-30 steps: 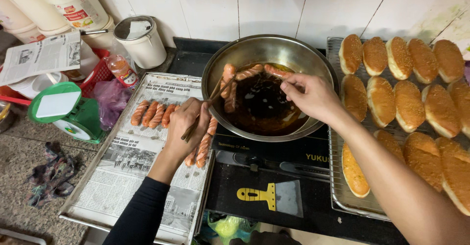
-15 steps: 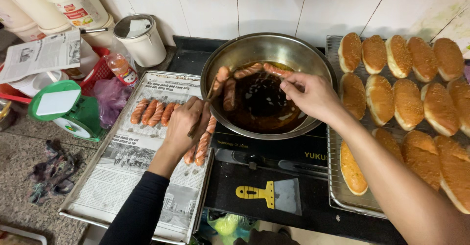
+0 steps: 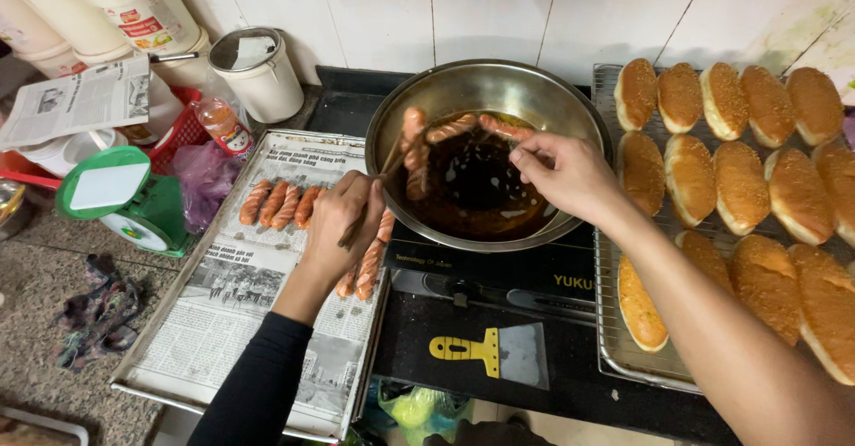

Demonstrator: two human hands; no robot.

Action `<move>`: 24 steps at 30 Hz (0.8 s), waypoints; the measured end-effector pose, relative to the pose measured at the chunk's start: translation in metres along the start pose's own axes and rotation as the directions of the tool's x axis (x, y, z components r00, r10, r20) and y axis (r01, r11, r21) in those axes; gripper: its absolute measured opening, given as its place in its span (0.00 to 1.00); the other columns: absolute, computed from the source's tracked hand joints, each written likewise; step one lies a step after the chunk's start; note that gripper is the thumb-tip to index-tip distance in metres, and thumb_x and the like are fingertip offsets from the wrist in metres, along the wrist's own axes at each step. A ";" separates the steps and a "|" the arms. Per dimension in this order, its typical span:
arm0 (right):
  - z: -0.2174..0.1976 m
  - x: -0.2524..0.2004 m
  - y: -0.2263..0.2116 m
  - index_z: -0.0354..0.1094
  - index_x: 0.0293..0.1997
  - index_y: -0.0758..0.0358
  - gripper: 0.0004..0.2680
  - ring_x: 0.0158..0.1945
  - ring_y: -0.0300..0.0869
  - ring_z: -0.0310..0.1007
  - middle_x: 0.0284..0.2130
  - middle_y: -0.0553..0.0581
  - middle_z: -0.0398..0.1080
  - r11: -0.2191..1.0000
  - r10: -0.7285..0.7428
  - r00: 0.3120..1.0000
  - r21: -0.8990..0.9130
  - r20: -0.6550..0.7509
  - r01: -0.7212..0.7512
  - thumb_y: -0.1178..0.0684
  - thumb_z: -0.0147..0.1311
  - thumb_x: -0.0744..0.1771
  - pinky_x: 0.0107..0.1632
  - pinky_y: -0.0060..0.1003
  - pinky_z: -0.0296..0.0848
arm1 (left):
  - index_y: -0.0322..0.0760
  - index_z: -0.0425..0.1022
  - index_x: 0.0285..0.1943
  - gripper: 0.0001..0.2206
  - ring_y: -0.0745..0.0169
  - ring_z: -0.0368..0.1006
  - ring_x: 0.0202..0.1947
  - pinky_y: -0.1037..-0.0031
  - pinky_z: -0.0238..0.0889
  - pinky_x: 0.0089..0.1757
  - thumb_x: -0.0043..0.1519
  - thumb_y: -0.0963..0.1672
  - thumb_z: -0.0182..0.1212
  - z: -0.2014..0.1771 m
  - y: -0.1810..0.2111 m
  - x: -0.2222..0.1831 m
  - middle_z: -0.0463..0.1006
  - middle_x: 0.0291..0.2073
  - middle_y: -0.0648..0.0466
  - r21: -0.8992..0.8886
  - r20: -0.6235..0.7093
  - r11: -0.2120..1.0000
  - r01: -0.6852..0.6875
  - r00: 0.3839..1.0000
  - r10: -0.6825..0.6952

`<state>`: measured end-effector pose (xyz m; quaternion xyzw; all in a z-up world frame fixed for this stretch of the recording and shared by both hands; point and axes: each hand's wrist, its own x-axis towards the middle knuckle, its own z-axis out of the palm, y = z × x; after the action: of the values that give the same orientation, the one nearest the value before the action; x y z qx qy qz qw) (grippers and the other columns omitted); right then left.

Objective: The person fries sausages in a pan of oil, turning them with chopsticks, and transfers the cooked sausages from the pan onto newspaper.

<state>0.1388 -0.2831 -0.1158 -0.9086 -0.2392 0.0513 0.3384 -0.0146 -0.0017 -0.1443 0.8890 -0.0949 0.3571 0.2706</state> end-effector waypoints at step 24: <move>0.008 0.003 -0.010 0.77 0.48 0.53 0.10 0.20 0.39 0.69 0.28 0.49 0.80 0.998 0.046 0.998 -0.048 0.046 -0.044 0.43 0.53 0.68 0.30 0.38 0.69 | 0.26 0.75 0.43 0.05 0.43 0.74 0.25 0.61 0.67 0.30 0.67 0.39 0.56 -0.001 0.001 -0.003 0.76 0.32 0.44 0.001 -0.016 1.000 0.004 1.000 -0.004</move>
<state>0.1351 -0.2698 -0.1154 -0.9200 -0.2277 0.0745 0.3102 -0.0177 -0.0017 -0.1454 0.8864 -0.0908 0.3637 0.2717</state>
